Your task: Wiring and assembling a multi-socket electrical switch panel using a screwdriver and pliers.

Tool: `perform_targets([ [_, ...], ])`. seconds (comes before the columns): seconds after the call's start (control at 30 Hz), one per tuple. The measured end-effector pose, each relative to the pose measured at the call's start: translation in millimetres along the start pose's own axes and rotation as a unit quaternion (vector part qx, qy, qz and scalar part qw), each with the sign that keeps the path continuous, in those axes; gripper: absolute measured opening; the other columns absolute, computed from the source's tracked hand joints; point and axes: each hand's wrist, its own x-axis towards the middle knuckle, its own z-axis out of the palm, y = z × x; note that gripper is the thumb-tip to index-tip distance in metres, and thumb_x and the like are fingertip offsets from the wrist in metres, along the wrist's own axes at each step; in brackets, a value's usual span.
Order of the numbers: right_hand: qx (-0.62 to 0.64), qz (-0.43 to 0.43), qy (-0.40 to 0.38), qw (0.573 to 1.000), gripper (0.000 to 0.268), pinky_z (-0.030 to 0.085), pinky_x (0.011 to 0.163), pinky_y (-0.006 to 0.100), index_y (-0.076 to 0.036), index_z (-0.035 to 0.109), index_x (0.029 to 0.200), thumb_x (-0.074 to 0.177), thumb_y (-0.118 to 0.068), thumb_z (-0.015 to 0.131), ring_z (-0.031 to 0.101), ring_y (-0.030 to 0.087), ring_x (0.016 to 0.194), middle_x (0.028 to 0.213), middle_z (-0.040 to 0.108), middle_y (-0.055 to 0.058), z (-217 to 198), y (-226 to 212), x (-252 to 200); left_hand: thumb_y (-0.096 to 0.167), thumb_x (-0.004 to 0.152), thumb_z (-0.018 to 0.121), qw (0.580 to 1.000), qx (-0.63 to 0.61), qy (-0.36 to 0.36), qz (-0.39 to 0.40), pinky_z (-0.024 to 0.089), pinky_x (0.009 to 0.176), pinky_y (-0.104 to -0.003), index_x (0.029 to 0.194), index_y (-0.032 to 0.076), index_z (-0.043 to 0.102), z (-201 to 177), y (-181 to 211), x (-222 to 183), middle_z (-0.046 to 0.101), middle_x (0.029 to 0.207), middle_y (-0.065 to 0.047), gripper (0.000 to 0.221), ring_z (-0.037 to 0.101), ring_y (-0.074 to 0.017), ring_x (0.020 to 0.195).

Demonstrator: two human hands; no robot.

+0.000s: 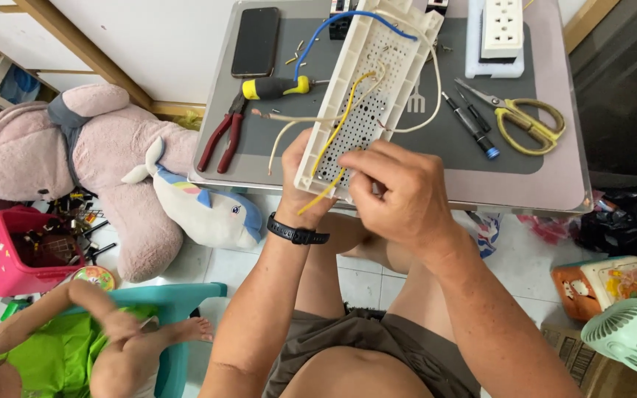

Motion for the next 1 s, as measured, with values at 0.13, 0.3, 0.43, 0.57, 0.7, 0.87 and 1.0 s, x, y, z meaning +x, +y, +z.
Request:
perform_targets([
  [0.13, -0.022, 0.004, -0.012, 1.000, 0.023, 0.040, 0.033, 0.032, -0.010, 0.059, 0.066, 0.086, -0.009, 0.071, 0.054, 0.032, 0.047, 0.050, 0.045, 0.003, 0, -4, 1, 0.017, 0.085, 0.059, 0.999, 0.013, 0.033, 0.011, 0.048, 0.064, -0.036, 0.081, -0.002, 0.064, -6, -1, 4, 0.068, 0.075, -0.024, 0.021, 0.065, -0.0260, 0.061],
  [0.3, -0.153, -0.038, 0.062, 0.985, 0.005, 0.046, 0.043, 0.032, -0.013, 0.067, 0.084, 0.088, -0.013, 0.071, 0.060, 0.024, 0.051, 0.058, 0.053, 0.000, 20, 8, -6, 0.019, 0.084, 0.059, 1.000, 0.025, -0.002, 0.007, 0.050, 0.070, -0.040, 0.081, -0.003, 0.064, 2, -2, 12, 0.068, 0.076, -0.026, 0.023, 0.066, -0.0322, 0.066],
  [0.43, -0.139, -0.091, 0.045, 0.985, 0.026, 0.052, 0.050, 0.028, -0.012, 0.072, 0.109, 0.084, -0.006, 0.070, 0.057, 0.017, 0.050, 0.059, 0.056, 0.002, 22, -3, 0, 0.025, 0.085, 0.057, 0.999, 0.033, -0.038, 0.007, 0.053, 0.073, -0.044, 0.092, -0.003, 0.063, -18, 0, 26, 0.068, 0.086, -0.027, 0.029, 0.067, -0.0339, 0.073],
  [0.57, -0.114, -0.116, 0.080, 0.984, 0.018, 0.053, 0.053, 0.029, -0.015, 0.074, 0.101, 0.087, -0.006, 0.068, 0.051, 0.018, 0.050, 0.063, 0.047, 0.001, 20, -8, -6, 0.029, 0.086, 0.056, 0.997, 0.036, -0.063, 0.006, 0.054, 0.074, -0.048, 0.100, -0.002, 0.062, -43, -3, 32, 0.068, 0.094, -0.027, 0.035, 0.068, -0.0351, 0.077],
  [0.7, -0.155, -0.055, 0.183, 0.969, 0.015, 0.049, 0.057, 0.032, -0.007, 0.074, 0.100, 0.086, -0.008, 0.069, 0.053, 0.022, 0.054, 0.062, 0.053, 0.003, 7, 19, -18, 0.037, 0.086, 0.056, 0.995, 0.030, -0.091, -0.034, 0.056, 0.073, -0.057, 0.112, -0.002, 0.061, 0, 1, 2, 0.067, 0.103, -0.029, 0.047, 0.068, -0.0397, 0.084],
  [0.87, -0.178, -0.049, 0.142, 0.973, 0.021, 0.051, 0.063, 0.034, -0.005, 0.072, 0.105, 0.085, -0.008, 0.077, 0.061, 0.024, 0.067, 0.077, 0.060, 0.004, -14, 19, 5, 0.027, 0.085, 0.058, 0.995, -0.008, -0.084, -0.052, 0.056, 0.075, -0.048, 0.107, -0.003, 0.064, 3, -3, -4, 0.069, 0.099, -0.027, 0.038, 0.070, -0.0366, 0.081],
  [1.0, -0.201, -0.032, 0.007, 0.979, 0.022, 0.051, 0.053, 0.034, -0.011, 0.071, 0.104, 0.083, -0.013, 0.077, 0.061, 0.024, 0.055, 0.065, 0.056, 0.004, -10, 19, 19, 0.033, 0.088, 0.057, 0.995, 0.012, -0.093, -0.041, 0.054, 0.079, -0.048, 0.106, 0.001, 0.062, -43, -11, 24, 0.069, 0.095, -0.018, 0.037, 0.067, -0.0303, 0.080],
])
